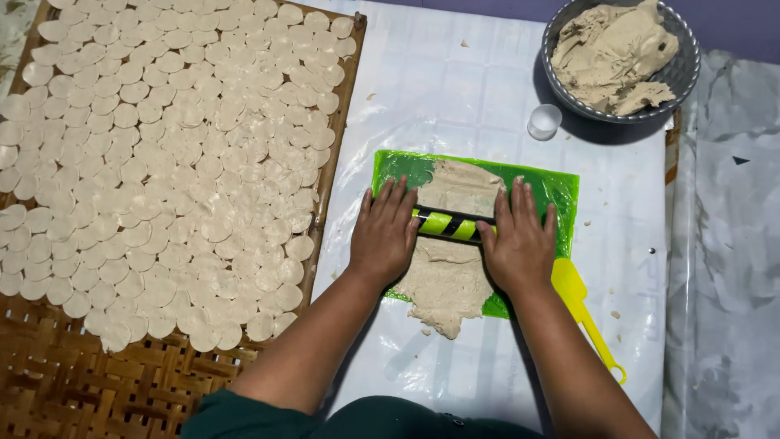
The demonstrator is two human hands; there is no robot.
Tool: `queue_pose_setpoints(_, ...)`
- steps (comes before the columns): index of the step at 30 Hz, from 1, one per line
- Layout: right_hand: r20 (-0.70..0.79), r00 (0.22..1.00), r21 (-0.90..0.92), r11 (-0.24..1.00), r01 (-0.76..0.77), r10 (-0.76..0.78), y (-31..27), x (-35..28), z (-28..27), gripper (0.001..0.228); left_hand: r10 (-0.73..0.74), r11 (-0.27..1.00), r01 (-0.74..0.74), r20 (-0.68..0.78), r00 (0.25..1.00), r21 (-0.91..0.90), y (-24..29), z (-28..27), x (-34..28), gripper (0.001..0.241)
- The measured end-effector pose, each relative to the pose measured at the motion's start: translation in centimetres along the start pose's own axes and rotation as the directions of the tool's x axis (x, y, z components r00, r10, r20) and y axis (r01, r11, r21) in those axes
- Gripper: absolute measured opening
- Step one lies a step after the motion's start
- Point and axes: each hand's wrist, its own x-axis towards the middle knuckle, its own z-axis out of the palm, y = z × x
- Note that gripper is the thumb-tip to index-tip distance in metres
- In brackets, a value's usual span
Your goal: The recorder is preparing small circular dough pieces, rolling out dough and arranging them on a large wooden drying tray.
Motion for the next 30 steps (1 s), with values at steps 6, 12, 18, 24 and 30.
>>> queue_pose_setpoints(6, 0.242, 0.968, 0.109, 0.99, -0.088, 0.06, 0.9, -1.3, -0.8, 0.065, -0.049, 0.993, 0.061, 0.115, 0.992, -0.097, 0.2, -1.9, -0.2, 0.046)
queue_pose_setpoints(12, 0.05, 0.961, 0.086, 0.957, -0.276, 0.272, 2.4, 7.5, -0.3, 0.063, -0.172, 0.984, 0.171, -0.024, 0.985, -0.04, -0.4, -0.7, 9.0, 0.057)
queue_pose_setpoints(18, 0.026, 0.982, 0.057, 0.98, -0.19, 0.189, 2.9, 6.4, 2.2, 0.065, -0.229, 0.962, 0.182, 0.238, 0.944, 0.205, 0.1, -0.1, 8.8, 0.076)
queue_pose_setpoints(24, -0.155, 0.984, 0.08, 0.994, -0.073, 0.085, 0.5, 3.2, -0.7, 0.053, -0.221, 0.97, 0.183, 0.258, 0.941, 0.161, 0.2, -0.2, 5.3, 0.072)
queue_pose_setpoints(30, -0.004, 0.999, 0.055, 0.997, -0.046, 0.046, -0.2, 0.8, -0.3, 0.051, -0.158, 0.983, 0.14, 0.155, 0.975, 0.117, 0.4, 0.1, 1.5, 0.063)
